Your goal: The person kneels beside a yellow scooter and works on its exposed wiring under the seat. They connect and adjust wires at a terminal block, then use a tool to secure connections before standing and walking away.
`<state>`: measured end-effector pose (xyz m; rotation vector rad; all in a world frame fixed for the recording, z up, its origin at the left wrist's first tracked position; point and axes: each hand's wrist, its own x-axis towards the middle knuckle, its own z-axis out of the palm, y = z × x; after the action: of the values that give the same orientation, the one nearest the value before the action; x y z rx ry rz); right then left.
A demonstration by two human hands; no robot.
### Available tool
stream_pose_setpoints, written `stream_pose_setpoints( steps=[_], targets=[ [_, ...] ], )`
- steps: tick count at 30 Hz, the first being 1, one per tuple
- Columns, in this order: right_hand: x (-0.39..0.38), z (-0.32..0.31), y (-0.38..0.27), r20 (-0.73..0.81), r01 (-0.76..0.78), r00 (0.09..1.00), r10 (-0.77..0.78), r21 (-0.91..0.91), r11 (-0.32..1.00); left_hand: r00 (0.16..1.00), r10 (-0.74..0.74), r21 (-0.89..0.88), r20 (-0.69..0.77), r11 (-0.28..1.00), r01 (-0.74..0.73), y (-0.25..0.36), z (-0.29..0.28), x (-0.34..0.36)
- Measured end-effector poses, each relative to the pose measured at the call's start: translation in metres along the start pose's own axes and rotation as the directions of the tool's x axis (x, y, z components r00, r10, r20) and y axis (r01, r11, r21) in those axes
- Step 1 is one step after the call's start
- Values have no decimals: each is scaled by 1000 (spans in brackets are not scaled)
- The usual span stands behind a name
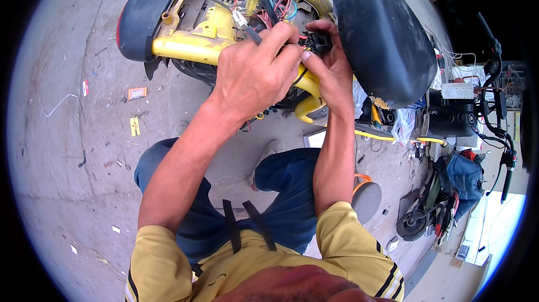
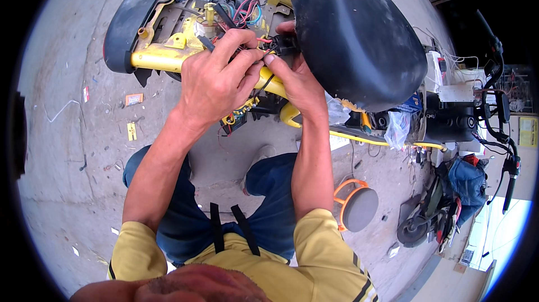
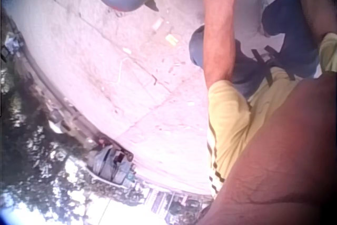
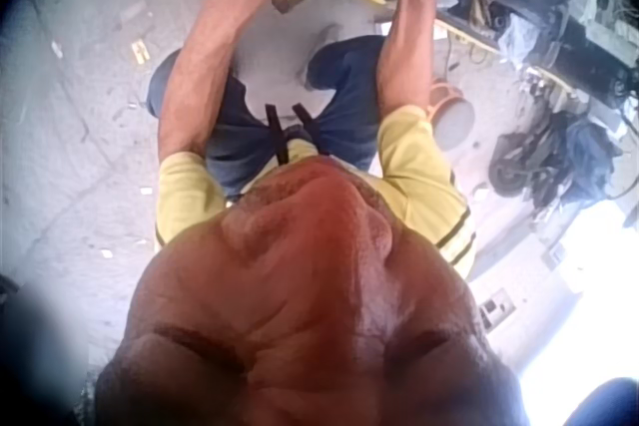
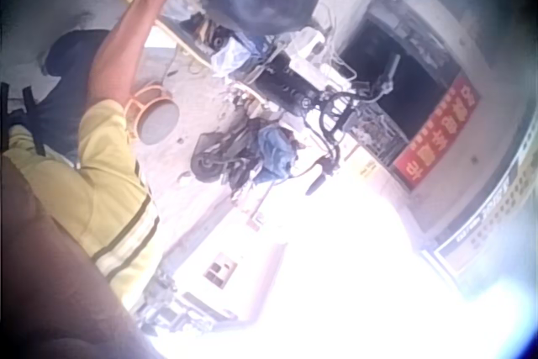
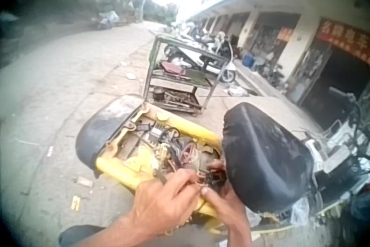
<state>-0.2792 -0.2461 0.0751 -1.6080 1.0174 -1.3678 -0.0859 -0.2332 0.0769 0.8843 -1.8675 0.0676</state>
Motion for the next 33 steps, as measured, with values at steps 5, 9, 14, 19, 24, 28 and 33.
stream_pose_setpoints(
  steps=[5,9,14,19,24,28,33],
  targets=[
    [-1,0,-4,47,38,999,-28,-228,973,1000,18,-21,-10,1000,-18,-2,1,-1],
    [-5,0,-9,19,-49,998,52,-118,992,998,-21,18,-52,1000,22,0,3,0],
    [-5,-3,-8,53,-52,997,52,4,999,997,-73,162,-35,984,78,7,0,3],
    [-6,-7,2,24,8,1000,-9,29,1000,994,-107,106,-14,989,108,13,2,4],
    [-6,-6,1,-1,25,1000,-25,38,999,996,-78,58,-40,995,81,12,6,1],
    [-6,-9,4,19,35,999,-36,62,997,994,-112,92,-16,989,113,14,5,1],
    [-6,-11,4,27,46,998,-49,96,994,996,-88,202,13,976,83,13,6,3]
  ],
)
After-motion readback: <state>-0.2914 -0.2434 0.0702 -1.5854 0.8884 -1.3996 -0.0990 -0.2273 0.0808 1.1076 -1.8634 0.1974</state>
